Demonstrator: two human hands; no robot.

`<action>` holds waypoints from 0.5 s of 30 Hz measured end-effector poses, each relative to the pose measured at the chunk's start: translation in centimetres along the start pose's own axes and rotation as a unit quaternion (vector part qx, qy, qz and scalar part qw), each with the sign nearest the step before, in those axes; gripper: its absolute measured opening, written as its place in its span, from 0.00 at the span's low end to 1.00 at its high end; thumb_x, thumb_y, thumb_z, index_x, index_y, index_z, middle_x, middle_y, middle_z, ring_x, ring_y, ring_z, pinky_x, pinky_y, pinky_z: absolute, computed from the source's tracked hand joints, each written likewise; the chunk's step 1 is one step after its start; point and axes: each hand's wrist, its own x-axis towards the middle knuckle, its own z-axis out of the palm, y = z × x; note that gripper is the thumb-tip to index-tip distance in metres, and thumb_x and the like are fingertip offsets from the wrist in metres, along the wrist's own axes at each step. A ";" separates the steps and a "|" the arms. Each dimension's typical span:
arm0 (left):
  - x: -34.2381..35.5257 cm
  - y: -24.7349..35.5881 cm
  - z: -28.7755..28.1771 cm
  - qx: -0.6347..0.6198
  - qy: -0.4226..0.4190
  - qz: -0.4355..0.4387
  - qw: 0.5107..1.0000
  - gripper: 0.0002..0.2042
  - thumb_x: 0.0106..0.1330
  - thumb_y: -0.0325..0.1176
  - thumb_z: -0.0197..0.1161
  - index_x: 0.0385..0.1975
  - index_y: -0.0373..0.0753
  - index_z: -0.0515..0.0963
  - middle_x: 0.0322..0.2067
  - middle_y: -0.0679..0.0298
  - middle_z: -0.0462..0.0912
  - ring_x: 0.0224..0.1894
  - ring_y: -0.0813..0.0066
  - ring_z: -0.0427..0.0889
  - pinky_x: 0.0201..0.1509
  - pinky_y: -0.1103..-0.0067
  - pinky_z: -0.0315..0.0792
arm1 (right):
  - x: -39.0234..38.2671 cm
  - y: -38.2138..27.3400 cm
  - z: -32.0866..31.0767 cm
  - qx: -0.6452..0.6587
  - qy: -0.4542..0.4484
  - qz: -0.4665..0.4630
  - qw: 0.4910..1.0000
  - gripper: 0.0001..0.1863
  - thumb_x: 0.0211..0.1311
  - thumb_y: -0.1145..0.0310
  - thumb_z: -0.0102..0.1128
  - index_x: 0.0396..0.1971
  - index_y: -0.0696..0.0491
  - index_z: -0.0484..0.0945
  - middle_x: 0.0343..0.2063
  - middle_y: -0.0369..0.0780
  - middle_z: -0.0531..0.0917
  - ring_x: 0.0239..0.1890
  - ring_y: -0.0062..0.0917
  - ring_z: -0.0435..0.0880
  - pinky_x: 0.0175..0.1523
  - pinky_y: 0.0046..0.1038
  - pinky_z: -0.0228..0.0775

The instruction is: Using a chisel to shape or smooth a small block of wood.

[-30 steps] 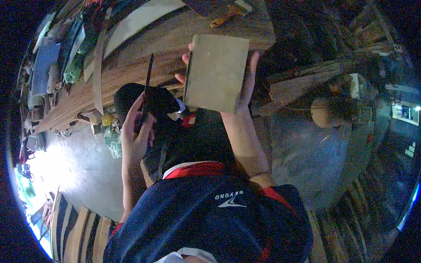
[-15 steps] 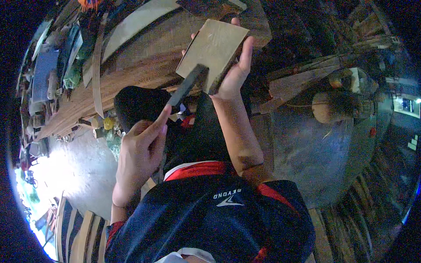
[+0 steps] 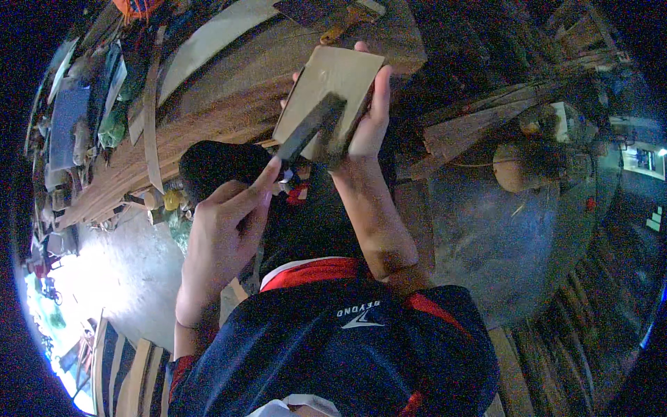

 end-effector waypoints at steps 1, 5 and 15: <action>0.0 0.0 0.1 0.001 -0.001 0.001 1.000 0.24 0.60 0.26 0.58 0.58 0.48 0.71 0.23 0.55 0.73 0.23 0.57 0.77 0.29 0.68 0.73 | 0.1 -0.1 -0.1 0.001 0.000 -0.001 1.000 0.29 0.65 0.35 0.33 0.61 0.33 0.61 0.59 0.50 0.67 0.56 0.51 0.70 0.53 0.62 0.65; -0.4 -0.2 0.3 -0.002 0.019 0.035 0.999 0.23 0.60 0.26 0.59 0.58 0.47 0.71 0.23 0.55 0.72 0.22 0.58 0.76 0.28 0.68 0.72 | 0.5 -0.8 -0.4 0.026 -0.021 -0.006 0.999 0.29 0.65 0.36 0.33 0.61 0.33 0.61 0.58 0.50 0.67 0.55 0.51 0.71 0.52 0.62 0.65; 0.2 0.6 -0.7 0.013 0.011 0.030 0.999 0.23 0.60 0.25 0.58 0.58 0.45 0.71 0.24 0.53 0.74 0.23 0.55 0.77 0.30 0.67 0.72 | 0.2 -0.1 0.2 0.009 0.000 0.014 1.000 0.31 0.65 0.35 0.30 0.63 0.32 0.56 0.58 0.50 0.67 0.55 0.51 0.71 0.51 0.63 0.66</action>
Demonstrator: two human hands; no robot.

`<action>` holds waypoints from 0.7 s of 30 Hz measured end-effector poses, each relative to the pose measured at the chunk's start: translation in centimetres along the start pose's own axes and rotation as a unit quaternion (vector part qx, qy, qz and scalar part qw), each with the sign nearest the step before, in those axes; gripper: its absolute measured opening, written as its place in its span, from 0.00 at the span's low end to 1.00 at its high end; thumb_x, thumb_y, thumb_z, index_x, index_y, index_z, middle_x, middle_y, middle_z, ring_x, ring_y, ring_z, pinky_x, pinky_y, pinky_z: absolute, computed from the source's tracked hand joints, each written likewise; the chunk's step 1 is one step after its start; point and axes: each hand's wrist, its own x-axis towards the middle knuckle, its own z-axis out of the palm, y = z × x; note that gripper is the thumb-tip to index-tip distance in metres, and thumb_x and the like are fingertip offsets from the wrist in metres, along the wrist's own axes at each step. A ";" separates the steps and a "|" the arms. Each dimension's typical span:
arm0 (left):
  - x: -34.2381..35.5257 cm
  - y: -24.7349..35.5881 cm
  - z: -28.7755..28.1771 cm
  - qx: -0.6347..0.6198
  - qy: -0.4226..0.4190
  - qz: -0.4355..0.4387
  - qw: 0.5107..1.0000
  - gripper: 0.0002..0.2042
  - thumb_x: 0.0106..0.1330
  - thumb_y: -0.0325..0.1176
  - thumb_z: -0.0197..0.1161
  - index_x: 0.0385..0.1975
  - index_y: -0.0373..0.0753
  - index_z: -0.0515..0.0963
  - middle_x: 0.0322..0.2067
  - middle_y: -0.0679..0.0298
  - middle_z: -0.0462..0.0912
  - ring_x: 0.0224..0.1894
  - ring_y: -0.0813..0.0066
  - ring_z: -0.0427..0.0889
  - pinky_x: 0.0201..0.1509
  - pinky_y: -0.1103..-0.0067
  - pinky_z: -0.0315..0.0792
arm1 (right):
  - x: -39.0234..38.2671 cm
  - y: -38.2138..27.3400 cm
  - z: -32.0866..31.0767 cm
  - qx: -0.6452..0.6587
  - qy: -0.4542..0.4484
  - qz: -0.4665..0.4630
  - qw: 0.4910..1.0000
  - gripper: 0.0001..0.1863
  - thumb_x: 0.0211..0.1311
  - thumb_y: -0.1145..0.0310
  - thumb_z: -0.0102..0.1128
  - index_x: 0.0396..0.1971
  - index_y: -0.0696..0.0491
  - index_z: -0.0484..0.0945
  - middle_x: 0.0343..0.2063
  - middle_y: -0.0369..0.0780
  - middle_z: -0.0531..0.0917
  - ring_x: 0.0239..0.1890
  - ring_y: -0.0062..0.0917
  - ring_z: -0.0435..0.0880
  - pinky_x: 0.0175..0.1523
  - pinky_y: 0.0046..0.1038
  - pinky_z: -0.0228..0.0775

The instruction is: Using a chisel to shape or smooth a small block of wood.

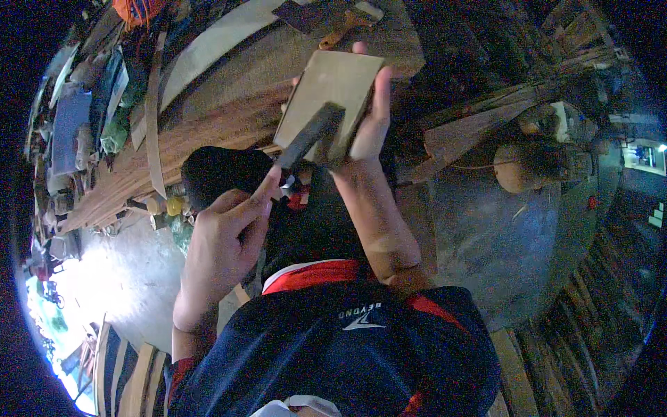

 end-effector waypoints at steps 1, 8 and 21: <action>-0.2 0.0 0.1 0.001 0.016 0.006 1.000 0.23 0.60 0.25 0.58 0.58 0.45 0.71 0.25 0.53 0.75 0.24 0.55 0.77 0.30 0.67 0.72 | -0.4 0.5 0.6 0.000 -0.002 0.011 1.000 0.31 0.65 0.35 0.30 0.64 0.32 0.56 0.58 0.50 0.67 0.55 0.50 0.71 0.51 0.62 0.66; -0.2 0.7 0.5 0.007 -0.019 -0.022 1.000 0.22 0.62 0.23 0.56 0.57 0.46 0.72 0.23 0.54 0.73 0.23 0.60 0.75 0.31 0.71 0.71 | 0.5 -0.8 -0.3 0.046 -0.051 -0.029 0.997 0.29 0.66 0.36 0.30 0.62 0.32 0.59 0.58 0.51 0.67 0.54 0.52 0.71 0.51 0.62 0.67; 0.4 0.0 1.5 -0.005 -0.006 0.006 1.000 0.27 0.58 0.24 0.58 0.61 0.44 0.67 0.26 0.53 0.75 0.25 0.53 0.77 0.30 0.66 0.73 | -0.4 -0.2 0.6 -0.024 0.001 -0.052 0.998 0.29 0.66 0.36 0.33 0.61 0.34 0.59 0.56 0.51 0.69 0.52 0.52 0.73 0.49 0.61 0.68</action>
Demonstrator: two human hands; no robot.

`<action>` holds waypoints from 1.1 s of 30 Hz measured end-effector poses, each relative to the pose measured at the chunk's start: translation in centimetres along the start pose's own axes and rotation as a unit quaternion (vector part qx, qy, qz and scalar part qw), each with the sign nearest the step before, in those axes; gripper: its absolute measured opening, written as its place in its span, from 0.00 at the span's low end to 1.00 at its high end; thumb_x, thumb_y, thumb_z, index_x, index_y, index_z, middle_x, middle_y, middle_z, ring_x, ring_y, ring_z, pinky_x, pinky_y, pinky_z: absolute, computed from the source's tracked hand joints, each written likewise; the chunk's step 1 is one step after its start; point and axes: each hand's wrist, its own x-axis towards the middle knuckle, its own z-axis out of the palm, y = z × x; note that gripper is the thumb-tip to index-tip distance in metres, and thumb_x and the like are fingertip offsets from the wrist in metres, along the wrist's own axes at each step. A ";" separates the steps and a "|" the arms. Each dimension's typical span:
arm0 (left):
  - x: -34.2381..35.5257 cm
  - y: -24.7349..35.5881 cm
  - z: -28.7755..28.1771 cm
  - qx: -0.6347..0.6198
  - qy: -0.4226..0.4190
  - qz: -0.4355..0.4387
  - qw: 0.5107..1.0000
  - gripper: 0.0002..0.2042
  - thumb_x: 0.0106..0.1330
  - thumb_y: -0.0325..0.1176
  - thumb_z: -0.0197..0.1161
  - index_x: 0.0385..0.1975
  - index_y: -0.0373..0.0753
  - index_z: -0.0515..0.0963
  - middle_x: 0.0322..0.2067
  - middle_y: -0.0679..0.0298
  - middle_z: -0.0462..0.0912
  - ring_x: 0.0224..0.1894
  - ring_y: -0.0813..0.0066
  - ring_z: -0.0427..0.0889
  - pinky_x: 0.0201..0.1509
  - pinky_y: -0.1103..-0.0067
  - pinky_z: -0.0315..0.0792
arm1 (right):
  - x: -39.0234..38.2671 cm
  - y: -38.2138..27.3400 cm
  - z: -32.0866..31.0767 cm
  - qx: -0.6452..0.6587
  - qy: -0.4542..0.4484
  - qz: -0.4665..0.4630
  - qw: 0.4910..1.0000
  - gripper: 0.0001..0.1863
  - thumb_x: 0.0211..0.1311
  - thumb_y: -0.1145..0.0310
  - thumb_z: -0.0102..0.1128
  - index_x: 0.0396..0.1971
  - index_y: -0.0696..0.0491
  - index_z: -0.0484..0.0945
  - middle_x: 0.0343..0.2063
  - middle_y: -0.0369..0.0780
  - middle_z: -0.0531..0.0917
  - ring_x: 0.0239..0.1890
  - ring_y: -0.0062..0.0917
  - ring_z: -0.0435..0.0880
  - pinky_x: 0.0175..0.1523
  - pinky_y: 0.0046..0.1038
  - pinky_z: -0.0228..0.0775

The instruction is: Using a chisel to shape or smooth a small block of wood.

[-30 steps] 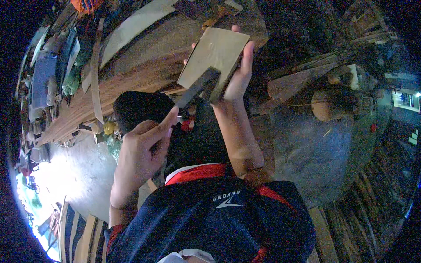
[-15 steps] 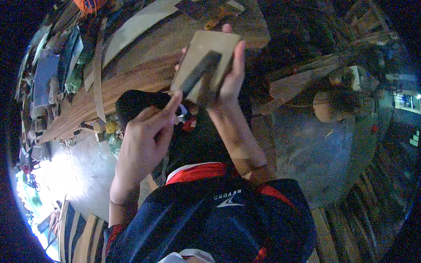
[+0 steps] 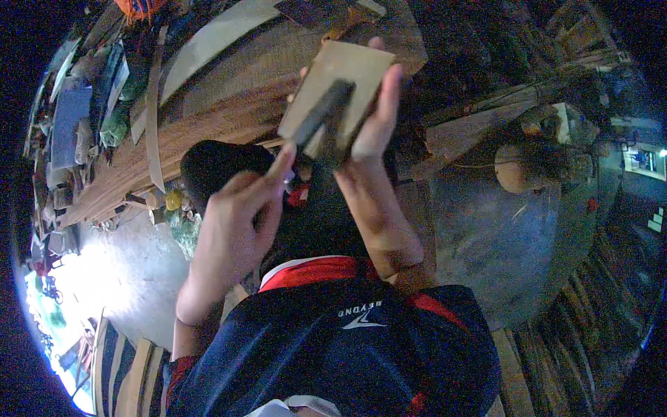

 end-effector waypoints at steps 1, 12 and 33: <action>0.7 -0.3 0.1 -0.015 0.030 0.009 0.999 0.27 0.58 0.24 0.58 0.61 0.44 0.67 0.26 0.53 0.75 0.26 0.53 0.77 0.31 0.66 0.73 | 0.0 0.3 0.3 -0.014 0.010 0.008 1.000 0.29 0.66 0.36 0.32 0.61 0.34 0.59 0.56 0.51 0.68 0.52 0.52 0.73 0.49 0.61 0.69; 0.3 -0.4 0.9 -0.056 0.049 0.013 0.997 0.27 0.57 0.23 0.59 0.60 0.43 0.69 0.24 0.54 0.73 0.25 0.57 0.76 0.32 0.68 0.72 | -0.5 -1.3 0.8 -0.063 0.018 -0.012 0.998 0.30 0.66 0.36 0.32 0.63 0.34 0.57 0.59 0.50 0.66 0.56 0.53 0.70 0.51 0.62 0.66; -0.4 -0.5 1.2 -0.093 0.013 0.021 0.995 0.28 0.57 0.20 0.58 0.60 0.46 0.69 0.21 0.56 0.70 0.21 0.60 0.73 0.30 0.70 0.71 | -0.8 -3.7 2.0 -0.121 0.034 -0.094 0.988 0.32 0.65 0.36 0.35 0.64 0.37 0.56 0.59 0.50 0.67 0.55 0.53 0.71 0.52 0.61 0.67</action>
